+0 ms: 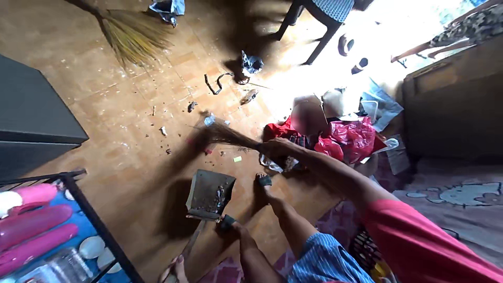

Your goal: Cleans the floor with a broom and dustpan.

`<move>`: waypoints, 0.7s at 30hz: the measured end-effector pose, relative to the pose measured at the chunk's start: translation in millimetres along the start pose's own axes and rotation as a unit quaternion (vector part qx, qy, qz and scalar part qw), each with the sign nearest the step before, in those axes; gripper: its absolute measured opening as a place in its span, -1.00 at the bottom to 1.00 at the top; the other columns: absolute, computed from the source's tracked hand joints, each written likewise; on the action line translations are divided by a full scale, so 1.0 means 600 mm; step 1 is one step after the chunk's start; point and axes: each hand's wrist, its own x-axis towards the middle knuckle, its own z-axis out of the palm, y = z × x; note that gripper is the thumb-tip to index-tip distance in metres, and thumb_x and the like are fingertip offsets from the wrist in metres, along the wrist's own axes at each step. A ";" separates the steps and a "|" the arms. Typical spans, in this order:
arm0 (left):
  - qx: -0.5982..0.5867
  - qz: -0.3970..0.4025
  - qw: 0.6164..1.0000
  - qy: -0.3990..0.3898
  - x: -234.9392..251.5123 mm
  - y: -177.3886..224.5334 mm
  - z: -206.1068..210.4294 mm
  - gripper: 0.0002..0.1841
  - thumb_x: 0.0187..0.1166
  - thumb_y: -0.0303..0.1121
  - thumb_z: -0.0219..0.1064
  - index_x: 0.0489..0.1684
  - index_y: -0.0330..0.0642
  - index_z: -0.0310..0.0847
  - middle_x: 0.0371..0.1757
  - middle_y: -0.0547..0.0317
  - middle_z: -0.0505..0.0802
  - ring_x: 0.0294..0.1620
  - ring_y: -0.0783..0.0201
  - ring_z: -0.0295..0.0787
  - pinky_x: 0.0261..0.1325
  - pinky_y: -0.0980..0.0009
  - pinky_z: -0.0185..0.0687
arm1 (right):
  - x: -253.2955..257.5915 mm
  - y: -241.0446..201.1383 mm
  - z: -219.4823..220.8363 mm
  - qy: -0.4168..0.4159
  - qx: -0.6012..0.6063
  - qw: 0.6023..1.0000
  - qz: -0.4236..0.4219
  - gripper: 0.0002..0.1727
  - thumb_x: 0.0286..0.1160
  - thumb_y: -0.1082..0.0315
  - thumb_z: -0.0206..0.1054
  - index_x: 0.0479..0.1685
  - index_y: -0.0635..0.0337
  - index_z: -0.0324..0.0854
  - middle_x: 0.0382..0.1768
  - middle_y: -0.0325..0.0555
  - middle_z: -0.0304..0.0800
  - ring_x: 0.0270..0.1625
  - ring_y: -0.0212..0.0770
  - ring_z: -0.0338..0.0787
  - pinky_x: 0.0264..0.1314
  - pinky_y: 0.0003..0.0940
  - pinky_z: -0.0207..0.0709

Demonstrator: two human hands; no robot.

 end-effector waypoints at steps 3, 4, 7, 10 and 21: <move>-0.012 -0.039 0.999 -0.017 0.002 0.042 0.045 -0.61 0.53 -0.22 0.54 -0.06 -0.47 0.71 -0.16 0.02 0.89 -0.11 0.44 0.86 0.12 0.45 0.78 | -0.052 0.120 -0.034 0.031 0.003 0.999 -0.014 -0.57 0.65 0.03 0.32 0.42 -0.08 0.67 0.21 0.19 0.82 0.31 0.32 0.74 0.32 0.52 0.46; -0.024 -0.066 0.997 -0.027 0.007 0.083 0.058 -0.61 0.53 -0.26 0.53 -0.05 -0.53 0.70 -0.17 -0.02 0.87 -0.13 0.46 0.82 0.11 0.45 0.76 | -0.077 0.157 -0.043 0.043 0.017 0.998 -0.032 -0.54 0.64 0.06 0.35 0.48 -0.09 0.65 0.20 0.21 0.82 0.31 0.33 0.74 0.35 0.50 0.45; -0.044 -0.083 0.995 -0.029 0.020 0.151 0.111 -0.64 0.53 -0.28 0.52 -0.09 -0.53 0.70 -0.21 0.00 0.86 -0.19 0.51 0.80 0.04 0.49 0.76 | -0.170 0.260 -0.054 0.065 0.064 0.994 -0.054 -0.40 0.62 0.02 0.37 0.68 -0.21 0.49 0.26 0.25 0.79 0.33 0.32 0.74 0.45 0.45 0.42; -0.051 -0.072 0.995 -0.037 0.038 0.213 0.172 -0.65 0.51 -0.30 0.53 -0.11 -0.54 0.72 -0.23 -0.07 0.87 -0.22 0.46 0.80 0.03 0.45 0.74 | -0.253 0.345 -0.025 0.090 0.119 0.988 -0.030 -0.24 0.50 -0.09 0.41 0.77 -0.26 0.37 0.26 0.26 0.80 0.30 0.28 0.77 0.44 0.41 0.45; -0.071 -0.051 0.989 -0.118 0.114 0.389 0.412 -0.57 0.48 -0.07 0.55 -0.12 -0.38 0.78 -0.21 -0.07 0.90 -0.13 0.13 0.87 0.15 0.09 0.72 | -0.385 0.395 0.140 0.177 0.342 0.922 0.030 -0.10 0.26 0.06 0.42 0.79 -0.03 0.33 0.51 -0.07 0.69 0.38 -0.26 0.78 0.47 -0.15 0.62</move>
